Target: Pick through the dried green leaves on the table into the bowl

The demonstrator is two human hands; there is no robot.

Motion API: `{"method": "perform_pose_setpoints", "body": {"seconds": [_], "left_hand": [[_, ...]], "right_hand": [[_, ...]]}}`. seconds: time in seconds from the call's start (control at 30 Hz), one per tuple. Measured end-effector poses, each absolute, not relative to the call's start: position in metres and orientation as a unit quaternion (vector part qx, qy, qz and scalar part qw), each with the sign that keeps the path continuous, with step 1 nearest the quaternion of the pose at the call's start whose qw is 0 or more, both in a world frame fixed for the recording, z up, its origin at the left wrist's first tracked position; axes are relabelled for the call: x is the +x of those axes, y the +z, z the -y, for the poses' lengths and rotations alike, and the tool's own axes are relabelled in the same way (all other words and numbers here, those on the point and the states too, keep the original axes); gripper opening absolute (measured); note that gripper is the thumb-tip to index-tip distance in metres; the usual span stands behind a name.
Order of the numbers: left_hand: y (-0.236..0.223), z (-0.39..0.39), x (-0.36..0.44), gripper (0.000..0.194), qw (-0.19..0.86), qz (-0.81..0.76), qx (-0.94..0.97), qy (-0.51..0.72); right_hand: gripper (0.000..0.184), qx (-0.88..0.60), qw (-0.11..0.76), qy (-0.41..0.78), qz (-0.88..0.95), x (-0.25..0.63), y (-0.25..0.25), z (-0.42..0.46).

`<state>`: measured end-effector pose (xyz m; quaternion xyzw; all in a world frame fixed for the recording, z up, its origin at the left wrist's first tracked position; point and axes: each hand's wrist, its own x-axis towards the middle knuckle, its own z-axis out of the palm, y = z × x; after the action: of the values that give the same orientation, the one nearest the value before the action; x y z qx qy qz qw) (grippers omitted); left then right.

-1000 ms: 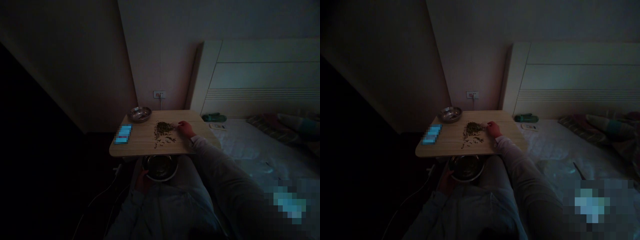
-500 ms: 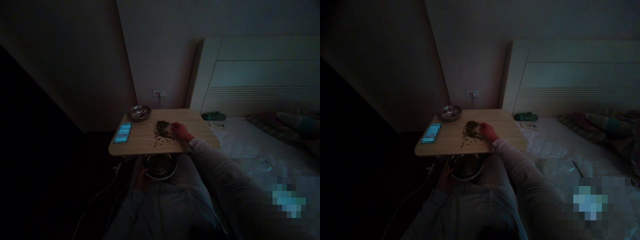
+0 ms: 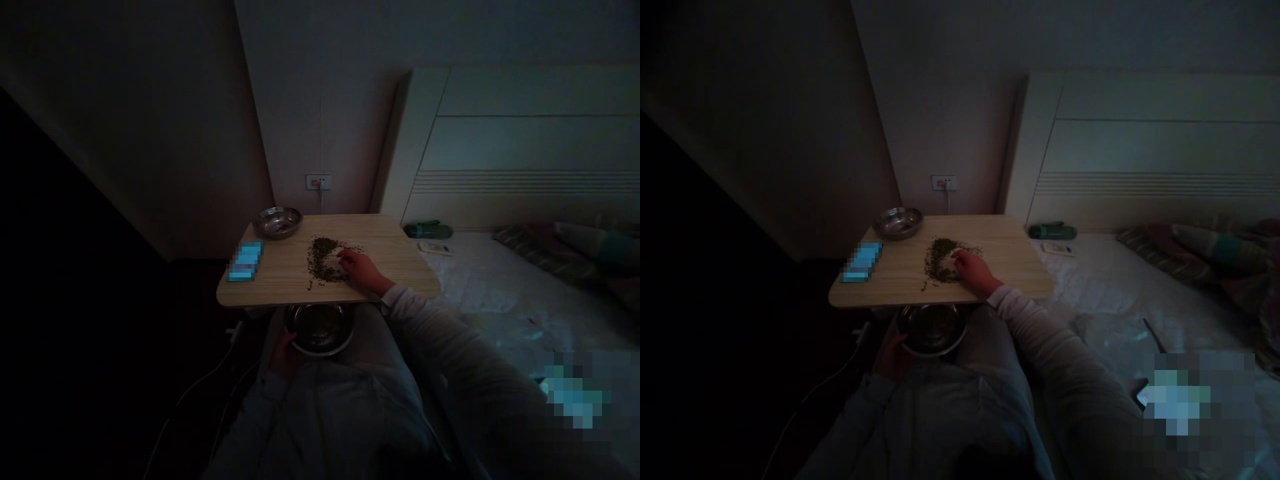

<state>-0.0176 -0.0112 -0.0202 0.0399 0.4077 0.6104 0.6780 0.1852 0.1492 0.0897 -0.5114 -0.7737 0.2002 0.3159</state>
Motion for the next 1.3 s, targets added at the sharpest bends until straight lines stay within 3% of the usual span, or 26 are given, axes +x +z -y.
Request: {"method": "perform_pose_setpoints", "body": {"seconds": [0.27, 0.43, 0.97, 1.3], "left_hand": [[-0.015, 0.01, -0.015, 0.039, 0.664, -0.44, 0.025, 0.604], [-0.01, 0.01, -0.013, 0.036, 0.667, -0.457, 0.02, 0.588], [-0.022, 0.009, -0.018, 0.035, 0.666, -0.433, 0.045, 0.606], [-0.015, 0.01, -0.015, 0.037, 0.67, -0.445, 0.054, 0.591]], "right_hand": [[0.023, -0.513, 0.376, 0.248, 0.731, 0.211, 0.085, -0.138], [0.02, -0.517, 0.373, 0.299, 0.71, 0.213, 0.076, -0.132], [0.022, -0.516, 0.321, 0.286, 0.741, 0.185, 0.086, -0.119], [0.022, -0.506, 0.382, 0.349, 0.69, 0.21, 0.076, -0.112]]}}
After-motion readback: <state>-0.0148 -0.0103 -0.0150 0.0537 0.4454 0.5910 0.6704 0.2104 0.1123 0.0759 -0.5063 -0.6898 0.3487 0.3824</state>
